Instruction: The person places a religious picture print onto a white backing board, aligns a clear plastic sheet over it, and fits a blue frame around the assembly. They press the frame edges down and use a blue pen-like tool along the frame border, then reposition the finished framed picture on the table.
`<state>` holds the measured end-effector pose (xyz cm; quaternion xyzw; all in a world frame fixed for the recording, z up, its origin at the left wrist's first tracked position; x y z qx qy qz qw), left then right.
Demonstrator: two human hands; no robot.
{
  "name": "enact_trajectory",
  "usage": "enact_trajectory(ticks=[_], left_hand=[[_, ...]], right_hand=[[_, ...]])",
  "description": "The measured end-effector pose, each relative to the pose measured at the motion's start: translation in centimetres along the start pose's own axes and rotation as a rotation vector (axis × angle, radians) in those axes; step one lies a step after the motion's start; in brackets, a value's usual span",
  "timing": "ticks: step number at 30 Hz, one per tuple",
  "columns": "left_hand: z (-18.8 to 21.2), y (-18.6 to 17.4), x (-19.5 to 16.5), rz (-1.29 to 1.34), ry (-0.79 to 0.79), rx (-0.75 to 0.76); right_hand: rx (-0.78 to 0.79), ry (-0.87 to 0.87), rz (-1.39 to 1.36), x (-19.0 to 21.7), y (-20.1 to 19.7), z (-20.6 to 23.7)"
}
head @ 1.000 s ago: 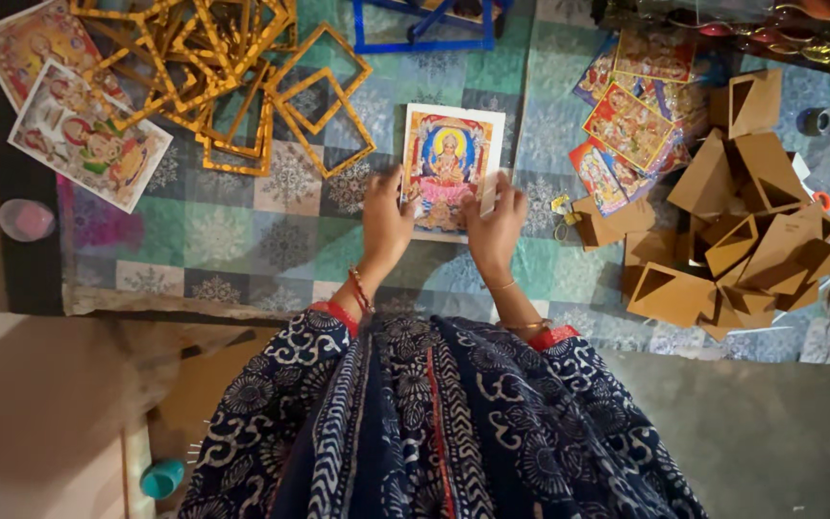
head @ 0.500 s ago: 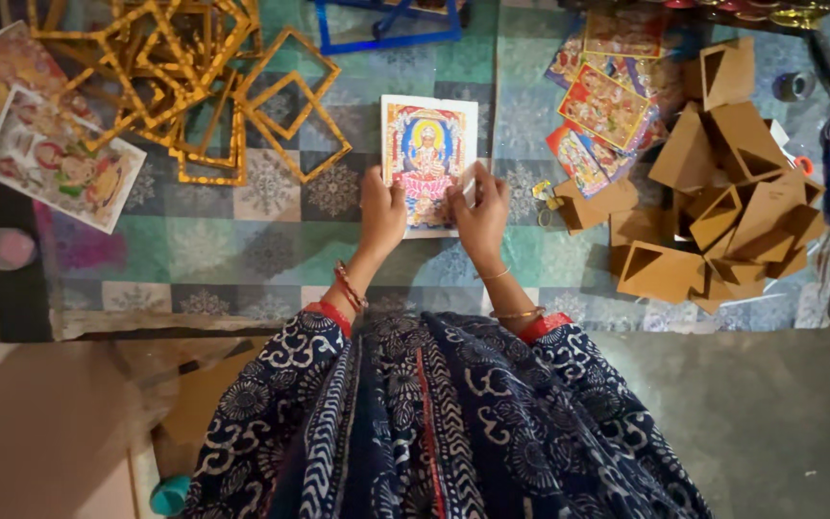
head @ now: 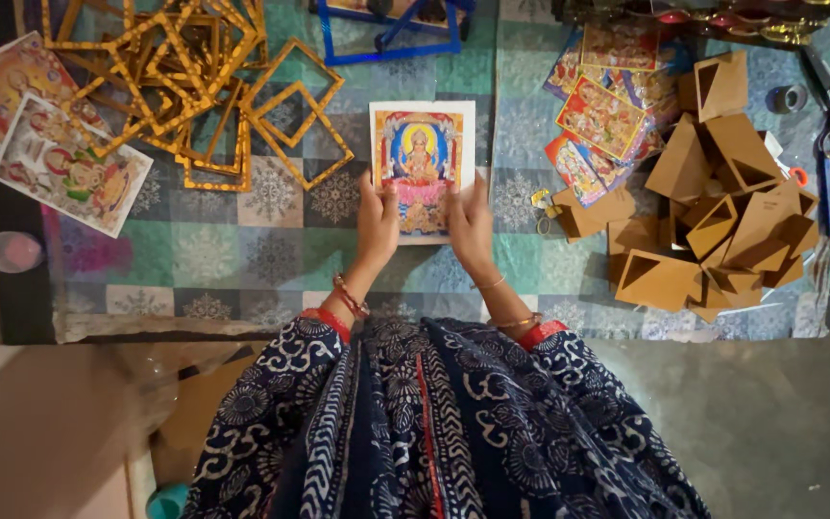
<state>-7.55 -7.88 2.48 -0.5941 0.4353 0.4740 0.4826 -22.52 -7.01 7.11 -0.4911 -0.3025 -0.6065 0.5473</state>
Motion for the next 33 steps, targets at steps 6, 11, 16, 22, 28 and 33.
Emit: enact_trajectory(ticks=[6,11,16,22,28,33], left_hand=[[1.1,-0.8,0.4,-0.046,0.131,-0.012],[1.9,-0.7,1.5,-0.022,0.019,0.011],[2.2,-0.6,2.0,-0.186,0.117,-0.042],[2.6,-0.5,2.5,-0.097,-0.115,-0.020],[2.7,-0.6,2.5,-0.113,0.034,-0.015],[2.2,-0.6,2.4,-0.108,0.038,-0.001]], right_hand=[[-0.227,-0.263,0.333,2.5,-0.2,-2.0],[0.200,0.372,-0.618,5.6,3.8,-10.1],[0.279,0.747,-1.100,9.2,9.2,-15.7],[0.105,0.667,-1.130,10.2,11.1,-17.8],[-0.208,0.315,-0.776,13.3,9.3,-18.2],[-0.154,0.365,-0.718,15.8,6.9,-18.7]])
Point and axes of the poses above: each hand's wrist, its own z-axis away from the middle knuckle, its own y-axis out of the palm, x = y × z, the point moved 1 cm from there along -z, towards the middle knuckle, and after that the axes turned 12 degrees about y, right-handed, at the moved point
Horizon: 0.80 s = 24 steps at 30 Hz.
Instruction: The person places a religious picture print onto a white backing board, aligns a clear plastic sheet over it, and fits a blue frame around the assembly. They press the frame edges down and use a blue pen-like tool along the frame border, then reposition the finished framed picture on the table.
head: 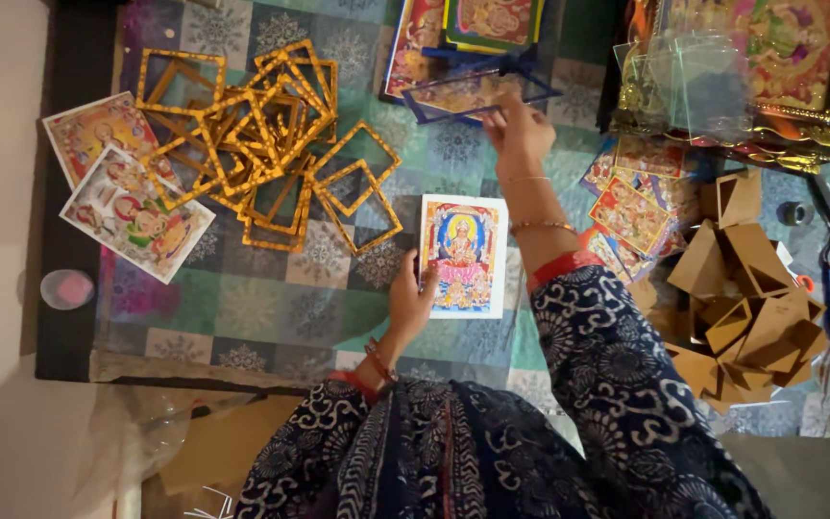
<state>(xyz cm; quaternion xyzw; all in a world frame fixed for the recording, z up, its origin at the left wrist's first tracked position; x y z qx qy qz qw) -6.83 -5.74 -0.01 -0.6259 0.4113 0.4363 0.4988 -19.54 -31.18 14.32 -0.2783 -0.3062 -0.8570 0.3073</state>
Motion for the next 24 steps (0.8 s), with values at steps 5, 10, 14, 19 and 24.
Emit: enact_trajectory(ticks=[5,10,14,19,24], left_hand=[[-0.6,-0.2,-0.8,0.032,0.017,-0.023],[-0.8,-0.3,-1.5,0.101,0.178,-0.054],[-0.9,-0.5,-1.6,-0.203,0.419,-0.074],[-1.8,-2.0,-0.8,0.022,-0.005,0.081],[-2.8,-4.1,-1.7,-0.327,0.272,-0.033]], right_hand=[[0.043,0.029,0.023,0.5,-2.4,-0.7],[0.219,0.015,0.020,0.8,-7.5,0.6],[0.148,-0.070,0.150,1.3,-15.3,4.6],[0.215,-0.053,0.296,1.3,-22.7,8.9],[0.238,0.104,0.366,-2.3,-24.9,7.7]])
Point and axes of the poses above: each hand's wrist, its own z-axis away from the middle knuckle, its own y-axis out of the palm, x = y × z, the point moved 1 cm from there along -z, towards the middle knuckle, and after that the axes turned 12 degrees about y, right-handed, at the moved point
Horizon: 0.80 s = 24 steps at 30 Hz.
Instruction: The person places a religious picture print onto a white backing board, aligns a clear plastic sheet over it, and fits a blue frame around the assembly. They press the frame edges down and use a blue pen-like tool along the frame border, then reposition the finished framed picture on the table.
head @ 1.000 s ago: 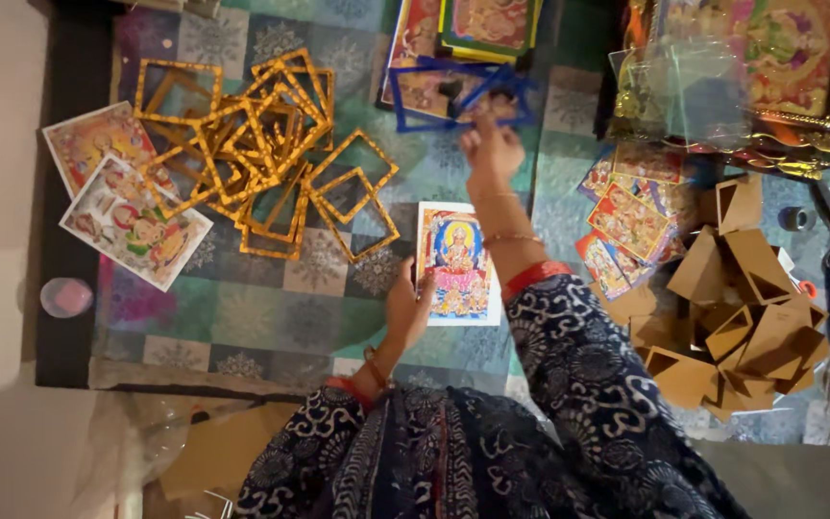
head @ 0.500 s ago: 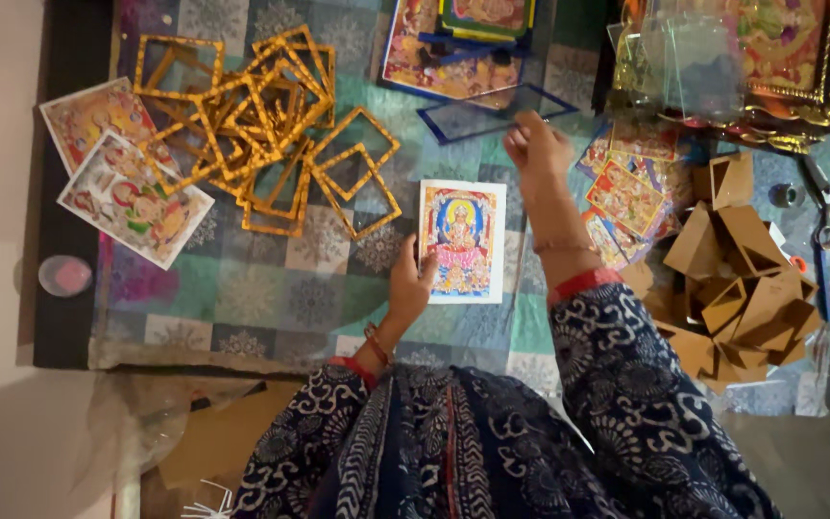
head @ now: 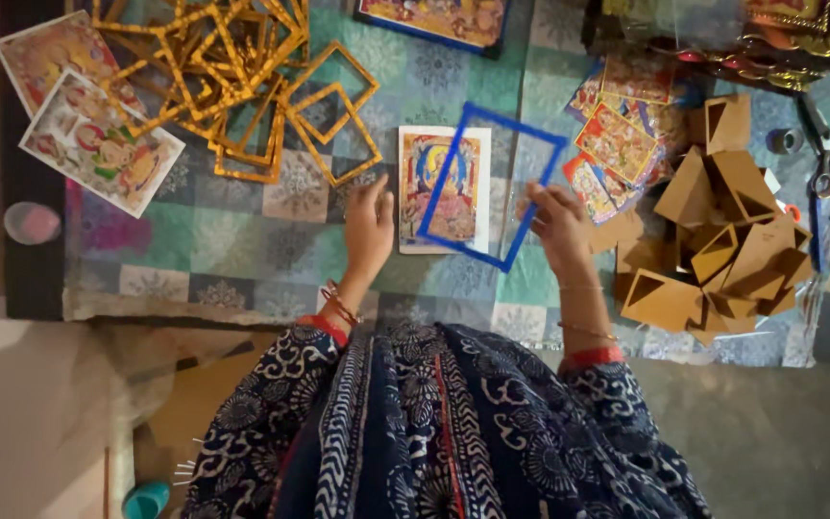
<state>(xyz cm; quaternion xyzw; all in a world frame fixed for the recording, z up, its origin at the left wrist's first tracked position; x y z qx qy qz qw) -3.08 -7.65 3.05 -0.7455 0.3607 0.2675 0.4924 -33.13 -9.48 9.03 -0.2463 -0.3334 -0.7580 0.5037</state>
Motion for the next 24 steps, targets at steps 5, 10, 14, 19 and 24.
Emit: enact_trajectory(ticks=[5,10,14,19,24], left_hand=[[-0.5,0.0,-0.7,0.439,-0.142,0.077],[-0.5,0.9,-0.9,0.352,-0.222,0.085],[-0.2,1.3,-1.1,0.162,-0.184,0.111],[-0.1,0.6,-2.1,0.088,0.016,0.146],[1.1,-0.1,-2.9,-0.290,0.308,0.310]], right_hand=[[0.046,0.129,0.071,-1.9,2.9,-1.7],[0.000,-0.052,0.220,-1.4,5.4,-1.9],[-0.064,-0.107,0.213,-1.1,6.5,-2.4],[-0.102,-0.060,-0.009,-0.9,2.5,-2.9],[0.062,0.012,-0.335,-1.7,-3.1,-3.1]])
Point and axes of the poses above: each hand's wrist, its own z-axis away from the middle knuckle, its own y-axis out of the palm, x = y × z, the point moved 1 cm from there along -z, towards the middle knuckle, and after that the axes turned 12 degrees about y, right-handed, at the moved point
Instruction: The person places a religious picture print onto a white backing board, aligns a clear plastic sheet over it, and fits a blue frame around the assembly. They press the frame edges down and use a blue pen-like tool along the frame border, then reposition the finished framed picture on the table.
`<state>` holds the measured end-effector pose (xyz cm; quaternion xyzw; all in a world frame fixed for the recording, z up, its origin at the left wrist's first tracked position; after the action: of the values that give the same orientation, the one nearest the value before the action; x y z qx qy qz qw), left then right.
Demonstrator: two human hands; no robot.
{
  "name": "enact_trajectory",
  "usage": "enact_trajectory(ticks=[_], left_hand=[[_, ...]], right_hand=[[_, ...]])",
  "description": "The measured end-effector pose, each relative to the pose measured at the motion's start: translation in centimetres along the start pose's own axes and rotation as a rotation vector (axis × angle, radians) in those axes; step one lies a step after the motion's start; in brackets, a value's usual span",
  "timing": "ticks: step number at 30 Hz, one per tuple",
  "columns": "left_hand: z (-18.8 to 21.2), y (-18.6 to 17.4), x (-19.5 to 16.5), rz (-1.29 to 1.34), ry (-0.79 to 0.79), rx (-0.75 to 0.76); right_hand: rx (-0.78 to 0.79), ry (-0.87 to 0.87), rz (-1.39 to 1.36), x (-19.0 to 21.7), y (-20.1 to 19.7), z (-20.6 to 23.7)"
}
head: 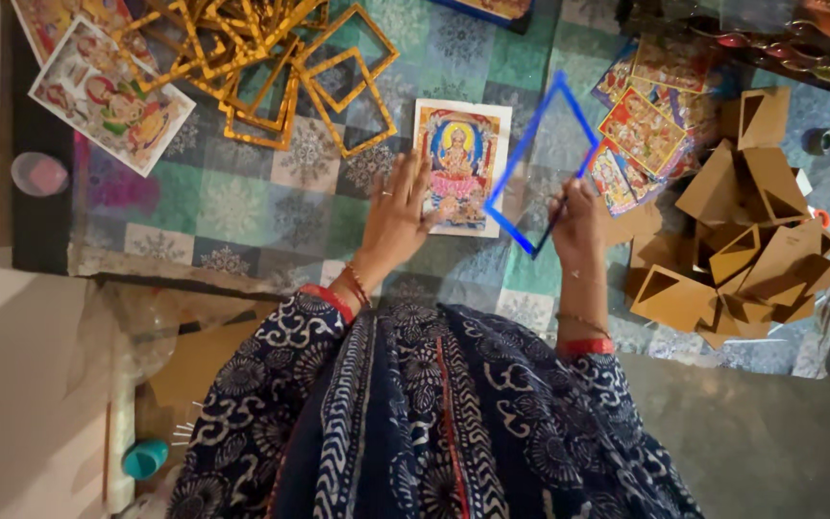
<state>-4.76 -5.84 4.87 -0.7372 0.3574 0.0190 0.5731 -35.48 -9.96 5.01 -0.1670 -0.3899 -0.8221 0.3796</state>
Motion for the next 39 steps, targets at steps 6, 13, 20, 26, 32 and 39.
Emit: enact_trajectory(ticks=[6,13,20,26,32,39], left_hand=[[0.8,1.8,-0.2,-0.039,-0.077,0.073],[2.0,2.5,-0.4,0.121,-0.303,-0.126],[2.3,2.8,0.3,0.492,-0.412,-0.208],[2.3,3.4,0.7,0.598,-0.462,-0.232],[2.1,3.6,0.8,0.567,-0.556,-0.163],[2.2,4.2,0.8,0.570,-0.551,-0.176]], right_hand=[[0.004,0.062,-0.158,-2.0,-3.7,1.7],[0.061,0.300,-0.371,-5.0,-1.5,1.5],[0.128,0.386,-0.449,-4.7,2.0,-0.3],[0.120,0.353,-0.401,-4.7,2.8,-0.5],[0.176,0.388,-0.427,-4.7,2.7,-0.5],[0.182,0.348,-0.401,-5.0,2.4,-0.5]])
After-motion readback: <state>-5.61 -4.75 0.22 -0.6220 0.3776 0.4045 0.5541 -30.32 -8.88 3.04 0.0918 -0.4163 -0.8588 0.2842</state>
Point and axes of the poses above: each hand's wrist, its own z-axis away from the middle knuckle, its own y-axis out of the palm, x = y × z, the point moved 1 cm from there along -z, towards the middle knuckle, and after that the axes turned 12 degrees about y, right-handed, at the moved point
